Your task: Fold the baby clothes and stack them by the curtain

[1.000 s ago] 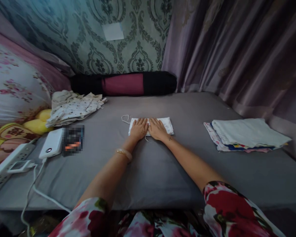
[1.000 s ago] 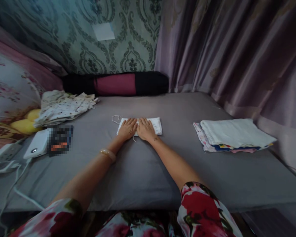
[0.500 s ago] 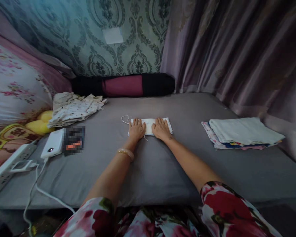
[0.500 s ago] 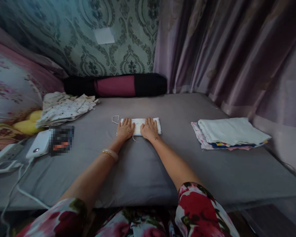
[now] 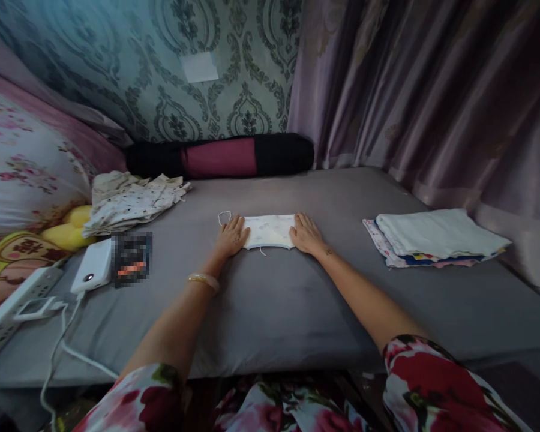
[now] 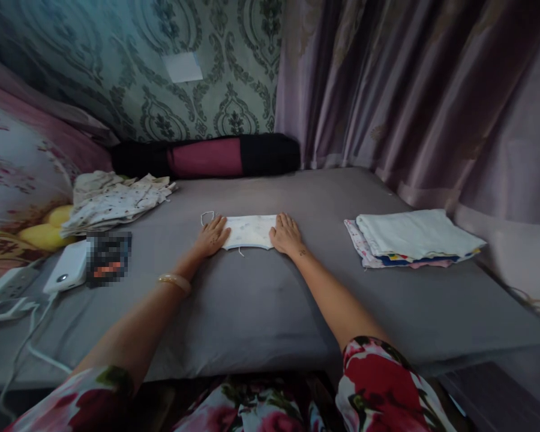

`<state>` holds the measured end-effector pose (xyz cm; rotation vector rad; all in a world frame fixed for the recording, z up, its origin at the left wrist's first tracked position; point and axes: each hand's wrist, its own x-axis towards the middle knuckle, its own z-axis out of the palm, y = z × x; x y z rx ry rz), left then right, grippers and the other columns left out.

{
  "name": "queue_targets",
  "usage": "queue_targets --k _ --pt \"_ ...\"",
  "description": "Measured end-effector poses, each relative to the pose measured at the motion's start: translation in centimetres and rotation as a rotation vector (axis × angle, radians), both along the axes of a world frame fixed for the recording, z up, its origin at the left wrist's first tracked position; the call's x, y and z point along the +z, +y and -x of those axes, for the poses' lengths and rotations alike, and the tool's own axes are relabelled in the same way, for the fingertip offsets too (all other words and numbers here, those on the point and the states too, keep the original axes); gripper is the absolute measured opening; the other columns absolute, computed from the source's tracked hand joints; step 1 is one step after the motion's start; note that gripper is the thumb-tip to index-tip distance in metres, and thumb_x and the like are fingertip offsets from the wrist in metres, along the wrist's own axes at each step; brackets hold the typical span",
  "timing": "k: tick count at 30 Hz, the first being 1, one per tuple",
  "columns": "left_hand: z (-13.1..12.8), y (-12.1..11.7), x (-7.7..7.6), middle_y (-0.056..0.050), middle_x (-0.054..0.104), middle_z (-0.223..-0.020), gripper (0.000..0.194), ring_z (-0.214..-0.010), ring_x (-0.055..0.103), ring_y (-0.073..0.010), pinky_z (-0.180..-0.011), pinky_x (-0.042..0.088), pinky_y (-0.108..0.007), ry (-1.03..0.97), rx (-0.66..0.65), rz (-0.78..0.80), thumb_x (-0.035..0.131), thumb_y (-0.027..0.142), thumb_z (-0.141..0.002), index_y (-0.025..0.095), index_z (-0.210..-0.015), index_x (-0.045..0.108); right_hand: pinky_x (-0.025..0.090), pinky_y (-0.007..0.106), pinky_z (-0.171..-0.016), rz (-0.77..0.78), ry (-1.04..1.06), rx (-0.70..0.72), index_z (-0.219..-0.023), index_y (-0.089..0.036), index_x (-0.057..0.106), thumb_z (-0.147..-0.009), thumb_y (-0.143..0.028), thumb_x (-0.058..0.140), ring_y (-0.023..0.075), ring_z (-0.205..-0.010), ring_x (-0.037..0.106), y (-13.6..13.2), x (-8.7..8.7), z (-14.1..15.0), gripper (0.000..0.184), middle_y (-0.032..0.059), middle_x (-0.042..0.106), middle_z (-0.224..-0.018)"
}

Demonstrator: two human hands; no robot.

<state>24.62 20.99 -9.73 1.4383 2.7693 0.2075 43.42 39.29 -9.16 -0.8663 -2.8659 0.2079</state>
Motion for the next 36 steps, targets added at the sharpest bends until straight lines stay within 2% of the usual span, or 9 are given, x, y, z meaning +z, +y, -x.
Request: queue_targets --k 3,7,12,21,26,31,36 --pt "0.2 -0.2 0.1 -0.014 0.026 -0.158 0.058 -0.146 0.024 -0.0241 -0.116 0.023 -0.046 -0.007 -0.004 0.010 0.020 0.045 -0.099 0.016 -0.148 0.032 0.021 0.043 -0.116 0.009 0.001 0.007 -0.146 0.000 0.034 -0.095 -0.031 0.026 0.0285 -0.143 0.026 0.1 0.0 0.0 0.060 0.0188 0.029 -0.155" --pt "-0.2 0.4 1.0 -0.015 0.029 -0.156 0.057 -0.145 0.025 -0.0288 -0.115 0.023 -0.052 0.019 -0.010 0.042 0.021 0.045 -0.099 0.015 -0.145 0.037 0.017 0.046 -0.117 0.033 -0.030 0.002 -0.146 -0.003 0.034 -0.096 -0.031 0.025 0.0286 -0.143 0.025 0.0 0.8 0.5 0.059 0.0174 0.031 -0.155" --pt "-1.5 1.6 2.3 -0.016 0.035 -0.153 0.057 -0.144 0.026 -0.0281 -0.117 0.019 -0.051 0.135 -0.023 -0.053 0.020 0.044 -0.100 0.014 -0.143 0.039 0.013 0.047 -0.118 -0.002 0.024 0.035 -0.148 -0.002 0.031 -0.098 -0.034 0.022 0.0278 -0.144 0.023 -0.8 1.6 1.5 0.060 0.0174 0.030 -0.155" --pt "-1.9 1.8 0.6 -0.013 0.036 -0.154 0.058 -0.145 0.024 -0.0301 -0.116 0.021 -0.052 0.043 -0.034 -0.004 0.019 0.045 -0.099 0.016 -0.145 0.039 0.020 0.055 -0.113 -0.024 -0.009 0.024 -0.146 -0.012 0.038 -0.099 -0.037 0.023 0.0319 -0.143 0.024 -1.1 0.1 1.7 0.055 0.0160 0.034 -0.154" --pt "-1.9 1.9 0.9 -0.014 0.034 -0.154 0.058 -0.145 0.024 -0.0310 -0.116 0.019 -0.056 0.025 -0.032 0.009 0.018 0.044 -0.099 0.015 -0.145 0.038 0.019 0.056 -0.113 -0.011 -0.024 0.022 -0.146 -0.012 0.038 -0.100 -0.037 0.023 0.0318 -0.143 0.024 -1.2 0.3 1.6 0.055 0.0161 0.033 -0.154" --pt "-2.0 2.0 1.4 -0.015 0.037 -0.152 0.057 -0.144 0.027 -0.0319 -0.116 0.015 -0.059 0.046 -0.035 0.037 0.022 0.045 -0.099 0.014 -0.143 0.041 0.014 0.058 -0.114 -0.001 -0.064 0.022 -0.146 -0.009 0.039 -0.100 -0.037 0.025 0.0333 -0.142 0.027 -1.3 1.1 2.1 0.056 0.0189 0.035 -0.152" --pt "-2.7 2.5 1.6 -0.016 0.043 -0.148 0.054 -0.142 0.030 -0.0307 -0.116 0.012 -0.059 0.137 -0.059 -0.022 0.022 0.044 -0.099 0.015 -0.138 0.047 0.011 0.056 -0.115 -0.019 -0.014 0.052 -0.145 -0.008 0.040 -0.100 -0.036 0.025 0.0321 -0.141 0.029 -2.4 1.4 3.0 0.055 0.0202 0.036 -0.151"
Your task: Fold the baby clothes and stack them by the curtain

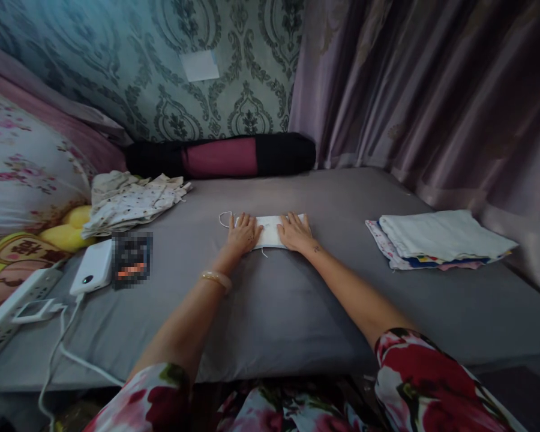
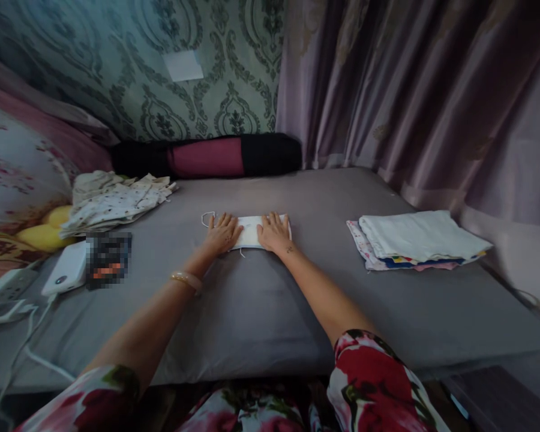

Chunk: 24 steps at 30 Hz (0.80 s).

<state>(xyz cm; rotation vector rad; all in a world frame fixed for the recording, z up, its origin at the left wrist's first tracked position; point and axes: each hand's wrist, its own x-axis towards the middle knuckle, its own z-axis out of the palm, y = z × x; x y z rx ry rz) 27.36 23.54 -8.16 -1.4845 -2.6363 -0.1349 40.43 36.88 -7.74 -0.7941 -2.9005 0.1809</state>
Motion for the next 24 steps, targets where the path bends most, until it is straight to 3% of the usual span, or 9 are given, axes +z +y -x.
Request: queue_targets --k 7,19,24 --pt "-1.0 0.6 -0.9 -0.014 0.040 -0.151 0.055 -0.142 0.032 -0.0260 -0.117 0.022 -0.048 -0.076 -0.017 -0.007 0.019 0.042 -0.100 0.014 -0.142 0.042 0.016 0.047 -0.116 0.007 0.034 0.015 -0.148 -0.010 0.036 -0.100 -0.035 0.025 0.0282 -0.142 0.027 -0.8 -1.4 0.4 0.055 0.0168 0.035 -0.153" --pt "-1.2 1.1 -0.9 -0.014 0.044 -0.148 0.053 -0.141 0.034 -0.0283 -0.116 0.017 -0.055 -0.048 -0.010 -0.030 0.021 0.040 -0.100 0.014 -0.140 0.046 0.018 0.050 -0.114 0.061 0.027 0.022 -0.147 -0.010 0.037 -0.100 -0.035 0.025 0.0292 -0.141 0.029 -1.0 -0.4 0.7 0.055 0.0180 0.034 -0.153" --pt "-1.9 1.6 -1.2 -0.011 0.043 -0.149 0.050 -0.142 0.032 -0.0261 -0.117 0.019 -0.051 -0.064 -0.045 -0.085 0.023 0.034 -0.100 0.016 -0.142 0.044 0.017 0.049 -0.115 0.052 0.083 0.091 -0.147 -0.013 0.038 -0.100 -0.033 0.025 0.0264 -0.141 0.029 -1.5 -1.0 1.3 0.053 0.0146 0.035 -0.153"
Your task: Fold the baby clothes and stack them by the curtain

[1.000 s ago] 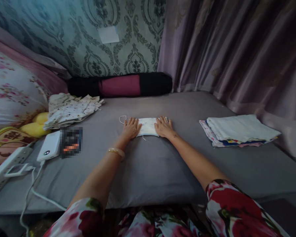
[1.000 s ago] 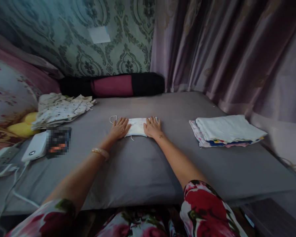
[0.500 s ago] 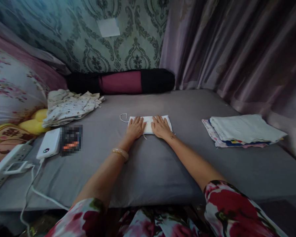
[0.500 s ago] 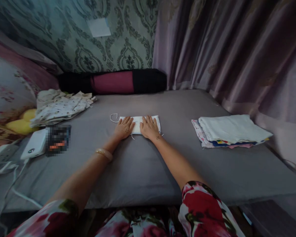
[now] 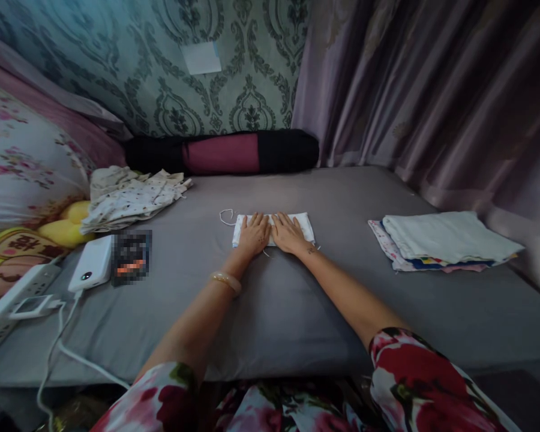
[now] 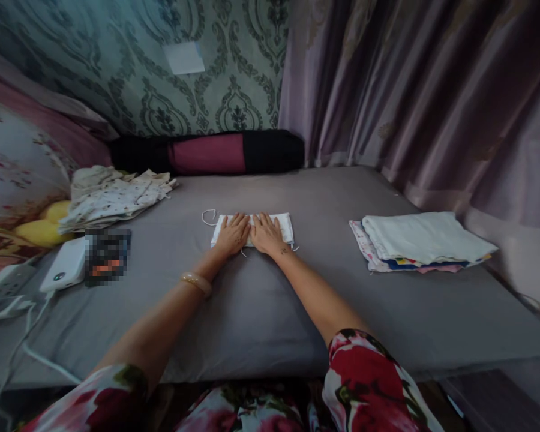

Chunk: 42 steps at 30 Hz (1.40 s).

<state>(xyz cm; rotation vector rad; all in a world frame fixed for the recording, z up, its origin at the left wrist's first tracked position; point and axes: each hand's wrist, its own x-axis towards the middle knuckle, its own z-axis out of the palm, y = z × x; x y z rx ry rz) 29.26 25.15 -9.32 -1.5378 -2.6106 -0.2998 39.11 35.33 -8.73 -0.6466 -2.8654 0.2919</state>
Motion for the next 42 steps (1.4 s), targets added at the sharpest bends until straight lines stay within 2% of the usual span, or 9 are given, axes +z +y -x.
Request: queue_targets --k 5,10,15,20,25,29,32,36,42 --pt "0.0 0.2 -0.4 -0.010 0.043 -0.150 0.049 -0.142 0.033 -0.0262 -0.116 0.022 -0.051 -0.062 0.003 -0.001 0.026 0.032 -0.099 0.017 -0.143 0.043 0.017 0.048 -0.115 -0.031 0.020 0.011 -0.146 -0.012 0.039 -0.099 -0.031 0.026 0.0264 -0.141 0.030 0.0 -0.8 0.1 0.052 0.0136 0.038 -0.152" --pt "0.3 -0.6 -0.2 -0.011 0.049 -0.145 0.044 -0.139 0.037 -0.0251 -0.116 0.022 -0.050 -0.104 0.007 -0.061 0.032 0.033 -0.099 0.018 -0.136 0.049 0.019 0.050 -0.114 -0.009 -0.015 -0.001 -0.145 -0.011 0.040 -0.098 -0.031 0.028 0.0274 -0.140 0.031 -0.1 0.0 0.0 0.052 0.0146 0.038 -0.152" --pt "0.6 -3.2 -0.1 -0.009 0.054 -0.140 0.032 -0.139 0.037 -0.0251 -0.117 0.017 -0.054 -0.079 0.160 -0.199 0.038 0.028 -0.096 0.023 -0.120 0.058 0.021 0.051 -0.114 -0.004 0.002 -0.023 -0.142 -0.010 0.043 -0.098 -0.028 0.029 0.0280 -0.140 0.031 -1.0 1.0 1.1 0.050 0.0162 0.038 -0.151" --pt "0.7 -4.8 -0.5 -0.009 0.050 -0.143 0.030 -0.140 0.036 -0.0269 -0.113 0.027 -0.051 -0.169 0.268 -0.256 0.043 0.027 -0.094 0.023 -0.119 0.059 0.021 0.052 -0.113 -0.027 0.048 -0.030 -0.143 -0.011 0.042 -0.100 -0.035 0.029 0.0293 -0.141 0.029 -2.2 0.3 2.3 0.051 0.0160 0.037 -0.151" --pt "1.0 -4.9 -0.7 -0.011 0.054 -0.137 0.031 -0.130 0.046 -0.0261 -0.108 0.035 -0.048 -0.214 0.306 -0.319 0.046 0.025 -0.090 0.022 -0.118 0.058 0.019 0.052 -0.113 -0.060 0.052 -0.037 -0.143 -0.013 0.043 -0.100 -0.035 0.028 0.0282 -0.141 0.027 -2.7 -0.5 2.3 0.050 0.0147 0.040 -0.150" --pt "1.3 -5.0 -0.6 -0.012 0.058 -0.129 0.033 -0.123 0.051 -0.0257 -0.104 0.040 -0.046 -0.237 0.331 -0.353 0.047 0.022 -0.088 0.020 -0.119 0.055 0.019 0.052 -0.113 -0.051 0.035 -0.040 -0.143 -0.013 0.043 -0.100 -0.035 0.028 0.0283 -0.141 0.027 -2.6 -0.2 2.3 0.051 0.0149 0.040 -0.150" --pt "1.5 -5.1 -0.6 -0.013 0.060 -0.124 0.033 -0.120 0.053 -0.0266 -0.102 0.041 -0.045 -0.241 0.357 -0.358 0.047 0.022 -0.088 0.018 -0.119 0.055 0.019 0.054 -0.112 -0.026 0.004 -0.043 -0.143 -0.012 0.043 -0.100 -0.034 0.029 0.0297 -0.141 0.028 -2.7 0.2 2.5 0.051 0.0163 0.040 -0.150" --pt "1.6 -5.3 -0.5 -0.015 0.061 -0.120 0.033 -0.117 0.054 -0.0280 -0.100 0.042 -0.045 -0.232 0.389 -0.349 0.048 0.023 -0.087 0.016 -0.119 0.055 0.013 0.054 -0.114 -0.042 0.029 0.007 -0.142 -0.009 0.043 -0.099 -0.032 0.030 0.0294 -0.142 0.026 -3.5 0.5 3.3 0.051 0.0177 0.037 -0.151" --pt "1.8 -5.6 -0.5 -0.015 0.062 -0.119 0.032 -0.118 0.052 -0.0286 -0.101 0.041 -0.044 -0.218 0.411 -0.320 0.050 0.025 -0.087 0.016 -0.117 0.055 0.011 0.049 -0.116 -0.056 0.056 0.052 -0.144 -0.004 0.040 -0.099 -0.034 0.029 0.0280 -0.141 0.028 -4.7 -0.7 4.5 0.055 0.0173 0.040 -0.150"
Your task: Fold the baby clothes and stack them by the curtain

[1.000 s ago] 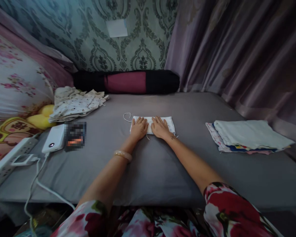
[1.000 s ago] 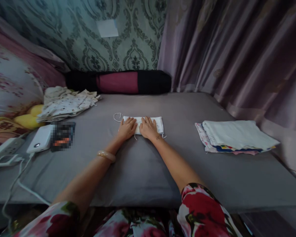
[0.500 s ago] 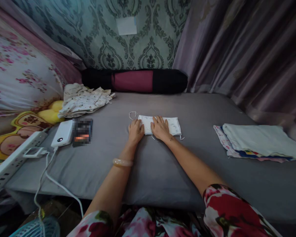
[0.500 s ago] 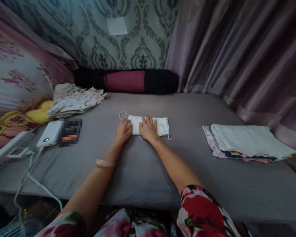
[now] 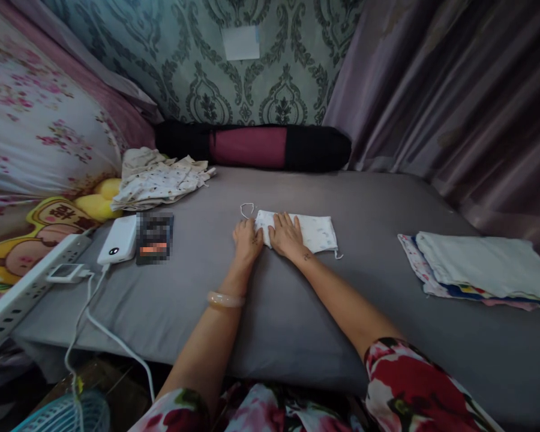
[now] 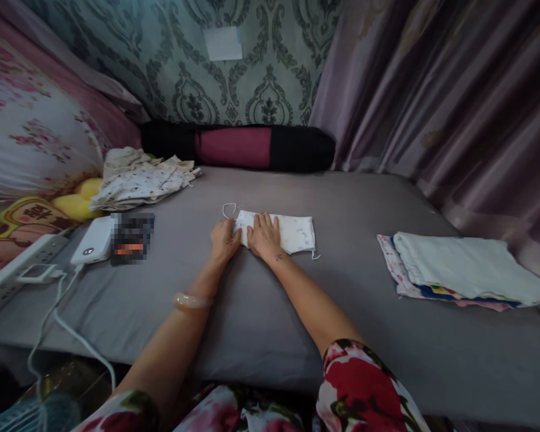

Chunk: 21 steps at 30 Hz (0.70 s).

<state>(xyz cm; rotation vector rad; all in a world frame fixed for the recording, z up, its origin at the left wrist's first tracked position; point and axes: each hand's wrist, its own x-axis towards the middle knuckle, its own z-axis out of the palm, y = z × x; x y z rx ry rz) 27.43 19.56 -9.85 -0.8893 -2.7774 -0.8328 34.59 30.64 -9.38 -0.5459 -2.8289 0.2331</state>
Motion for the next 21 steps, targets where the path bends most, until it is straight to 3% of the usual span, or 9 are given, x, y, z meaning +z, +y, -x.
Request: queue_targets --k 6,15,21 --pt "0.4 0.0 -0.7 -0.016 0.061 -0.119 0.034 -0.120 0.051 -0.0291 -0.102 0.040 -0.045 0.004 0.017 -0.037 0.049 0.026 -0.088 0.015 -0.120 0.054 0.012 0.049 -0.115 -0.021 0.005 -0.007 -0.144 -0.004 0.040 -0.098 -0.034 0.031 0.0282 -0.141 0.029 0.2 -0.5 0.2 0.055 0.0168 0.041 -0.149" --pt "1.3 0.0 -1.0 -0.015 0.066 -0.110 0.032 -0.109 0.059 -0.0259 -0.098 0.044 -0.042 0.015 0.073 -0.112 0.043 0.020 -0.088 0.015 -0.116 0.057 0.010 0.051 -0.116 0.021 -0.032 0.003 -0.142 -0.004 0.042 -0.099 -0.032 0.029 0.0290 -0.142 0.028 -1.2 1.1 1.0 0.053 0.0179 0.040 -0.150" --pt "1.4 0.0 -1.1 -0.014 0.067 -0.108 0.032 -0.107 0.060 -0.0252 -0.097 0.045 -0.042 0.027 0.082 -0.134 0.041 0.020 -0.088 0.015 -0.116 0.057 0.012 0.050 -0.116 0.067 -0.104 -0.003 -0.147 -0.008 0.036 -0.099 -0.035 0.026 0.0272 -0.144 0.024 -1.9 1.2 2.0 0.056 0.0144 0.034 -0.154"
